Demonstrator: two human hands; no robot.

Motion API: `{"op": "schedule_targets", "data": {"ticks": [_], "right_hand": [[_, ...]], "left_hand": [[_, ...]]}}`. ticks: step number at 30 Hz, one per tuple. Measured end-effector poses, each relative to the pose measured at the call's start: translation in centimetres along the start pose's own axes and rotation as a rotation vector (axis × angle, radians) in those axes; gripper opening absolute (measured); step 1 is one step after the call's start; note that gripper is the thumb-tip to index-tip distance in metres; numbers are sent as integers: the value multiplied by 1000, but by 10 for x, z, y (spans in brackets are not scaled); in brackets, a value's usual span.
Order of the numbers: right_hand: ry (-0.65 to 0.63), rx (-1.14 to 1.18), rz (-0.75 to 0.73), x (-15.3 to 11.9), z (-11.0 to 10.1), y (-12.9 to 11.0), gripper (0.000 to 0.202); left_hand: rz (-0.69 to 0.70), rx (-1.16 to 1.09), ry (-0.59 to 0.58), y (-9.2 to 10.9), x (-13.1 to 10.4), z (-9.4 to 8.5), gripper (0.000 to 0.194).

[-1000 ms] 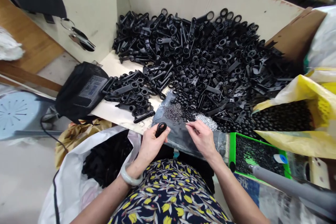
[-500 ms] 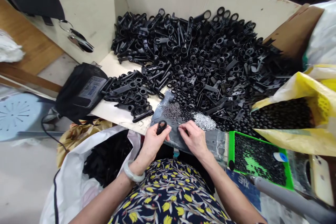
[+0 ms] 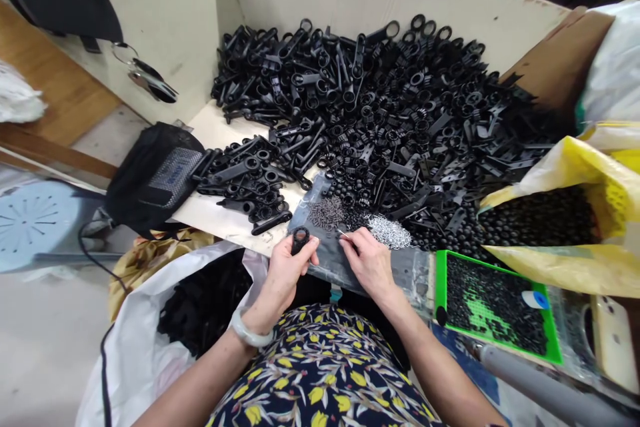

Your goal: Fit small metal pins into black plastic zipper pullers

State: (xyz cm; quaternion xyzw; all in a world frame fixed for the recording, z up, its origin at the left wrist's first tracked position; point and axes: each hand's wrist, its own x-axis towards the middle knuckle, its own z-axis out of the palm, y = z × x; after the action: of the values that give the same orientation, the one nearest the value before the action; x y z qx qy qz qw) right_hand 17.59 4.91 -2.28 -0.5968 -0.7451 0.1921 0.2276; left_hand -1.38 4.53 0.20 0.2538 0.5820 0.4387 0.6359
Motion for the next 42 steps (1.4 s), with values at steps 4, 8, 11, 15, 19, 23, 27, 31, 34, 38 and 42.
{"op": "schedule_targets", "data": {"ticks": [4, 8, 11, 15, 19, 23, 27, 31, 34, 38, 42], "right_hand": [[20, -110, -6, 4, 8, -5, 22], [20, -138, -24, 7, 11, -6, 23], [23, -27, -30, 7, 7, -8, 21], [47, 248, -40, 5, -6, -16, 15], [61, 323, -104, 5, -13, -23, 14], [59, 296, -147, 6, -12, -23, 14], [74, 297, -169, 4, -10, -22, 13], [69, 286, -189, 2, -10, -22, 14], [73, 283, -226, 2, -11, -21, 13], [26, 328, -249, 2, -16, -19, 12], [-63, 441, -180, 0, -19, -17, 11]], "left_hand": [[-3, -4, -12, -2, 0, 2, 36], [-5, -9, -14, -2, 1, 2, 36], [-8, -12, -19, -2, 1, 1, 36], [-20, -21, -51, -1, 1, 3, 35], [-22, -34, -95, -1, -1, 6, 34], [-17, -45, -109, -2, -3, 7, 33], [0, -35, -116, -2, -5, 6, 31], [9, -25, -129, -3, -8, 7, 30], [1, -7, -136, -4, -8, 6, 31], [-26, 54, -243, -1, -6, 0, 31], [-50, 74, -339, 2, -6, -5, 27]]}}
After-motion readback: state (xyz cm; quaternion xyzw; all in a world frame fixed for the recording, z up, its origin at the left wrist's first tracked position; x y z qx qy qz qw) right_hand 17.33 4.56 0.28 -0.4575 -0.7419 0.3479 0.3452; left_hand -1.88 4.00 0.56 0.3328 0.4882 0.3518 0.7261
